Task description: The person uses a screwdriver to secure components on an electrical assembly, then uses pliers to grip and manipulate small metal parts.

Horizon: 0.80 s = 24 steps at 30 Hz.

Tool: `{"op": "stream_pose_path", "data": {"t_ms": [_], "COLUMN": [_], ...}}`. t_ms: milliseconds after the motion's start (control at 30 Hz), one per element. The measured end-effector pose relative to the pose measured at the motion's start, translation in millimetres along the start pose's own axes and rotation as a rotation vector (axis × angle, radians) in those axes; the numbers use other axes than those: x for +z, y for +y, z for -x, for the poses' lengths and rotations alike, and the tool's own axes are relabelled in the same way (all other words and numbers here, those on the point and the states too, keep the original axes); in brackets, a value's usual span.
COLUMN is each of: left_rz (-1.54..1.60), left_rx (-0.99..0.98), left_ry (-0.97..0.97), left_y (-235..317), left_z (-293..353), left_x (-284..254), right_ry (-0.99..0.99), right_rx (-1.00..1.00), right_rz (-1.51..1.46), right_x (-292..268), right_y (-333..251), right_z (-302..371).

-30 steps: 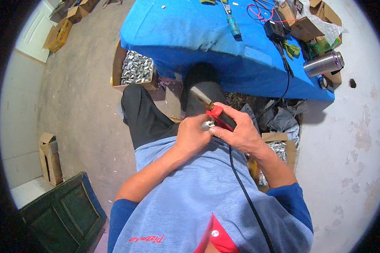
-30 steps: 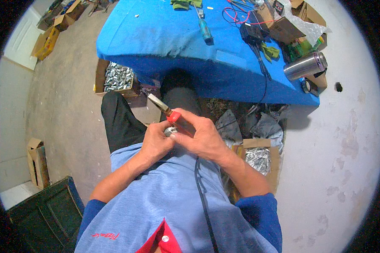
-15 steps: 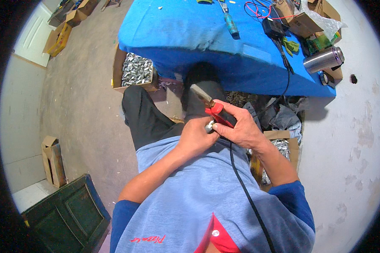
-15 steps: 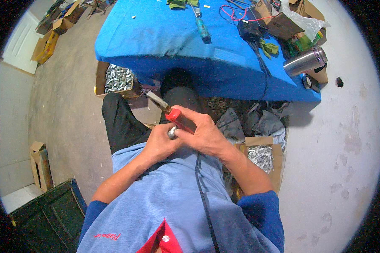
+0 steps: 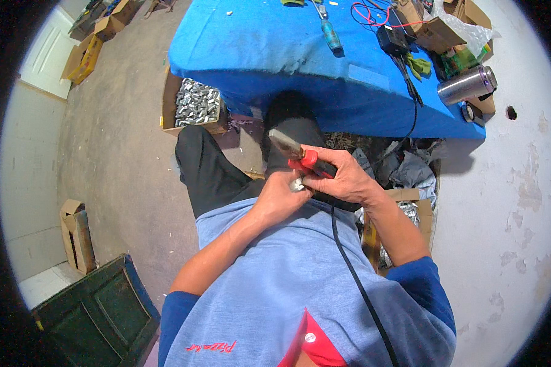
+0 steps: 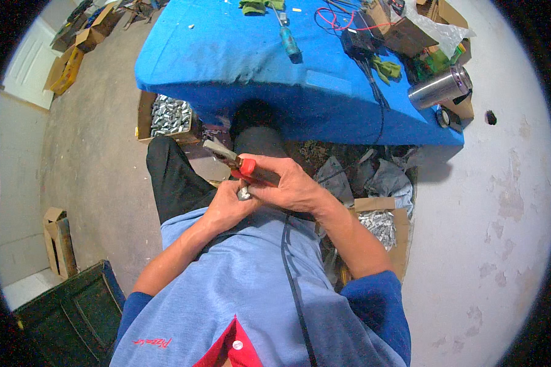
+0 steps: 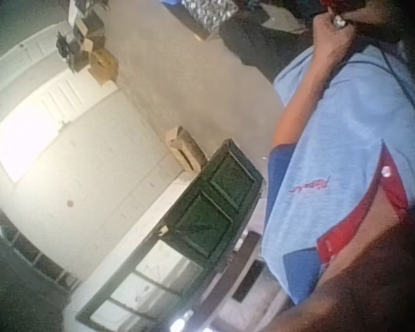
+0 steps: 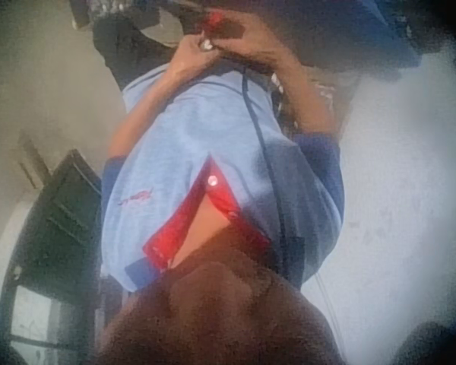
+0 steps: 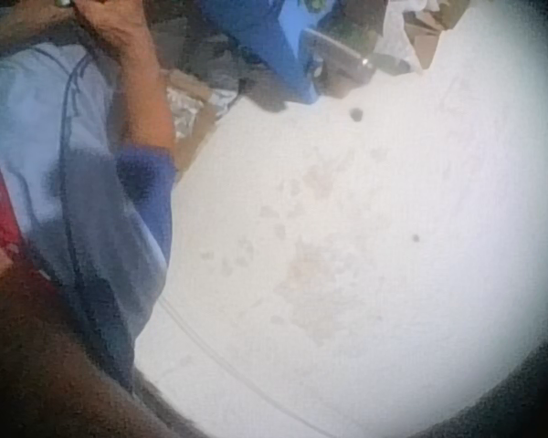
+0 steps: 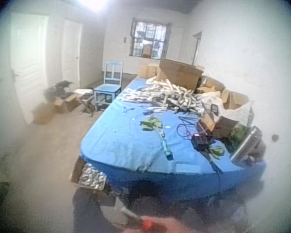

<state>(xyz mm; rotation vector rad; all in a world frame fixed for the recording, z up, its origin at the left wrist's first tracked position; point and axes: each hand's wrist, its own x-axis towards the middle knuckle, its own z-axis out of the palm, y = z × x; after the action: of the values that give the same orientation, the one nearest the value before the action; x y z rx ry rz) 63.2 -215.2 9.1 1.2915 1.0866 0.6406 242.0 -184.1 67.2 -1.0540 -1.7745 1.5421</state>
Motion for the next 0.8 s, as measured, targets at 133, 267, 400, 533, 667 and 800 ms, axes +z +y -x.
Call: {"op": "stream_pose_path", "data": {"t_ms": [133,267,400,533,667,800], "left_rz": [-0.096,-0.226,-0.270,-0.235,-0.265,-0.232], "left_rx": [-0.036,0.039,0.044,0.027,0.017,-0.008], "left_ry": [0.169,0.346,0.425,0.478,0.491,0.493], "left_y": [-6,-7,-8,-10,-10,-9], "left_z": [-2,-3,-4,-6,-9,-10], "left_x": [-1,-2,-3,-3,-4,-3], "right_ry": [0.122,0.093,-0.102,-0.236,-0.256,-0.252], "right_rx": [0.158,0.288,0.442,0.605,0.668,0.686], "right_rz": [-0.164,-0.465,-0.443,-0.461,-0.531,-0.585], "right_x": [-1,-12,-19,-22,-22,-15], "right_y": [0,0,-9,-23,-22,-21], "right_z": [2,21,51,66,65,61]}}
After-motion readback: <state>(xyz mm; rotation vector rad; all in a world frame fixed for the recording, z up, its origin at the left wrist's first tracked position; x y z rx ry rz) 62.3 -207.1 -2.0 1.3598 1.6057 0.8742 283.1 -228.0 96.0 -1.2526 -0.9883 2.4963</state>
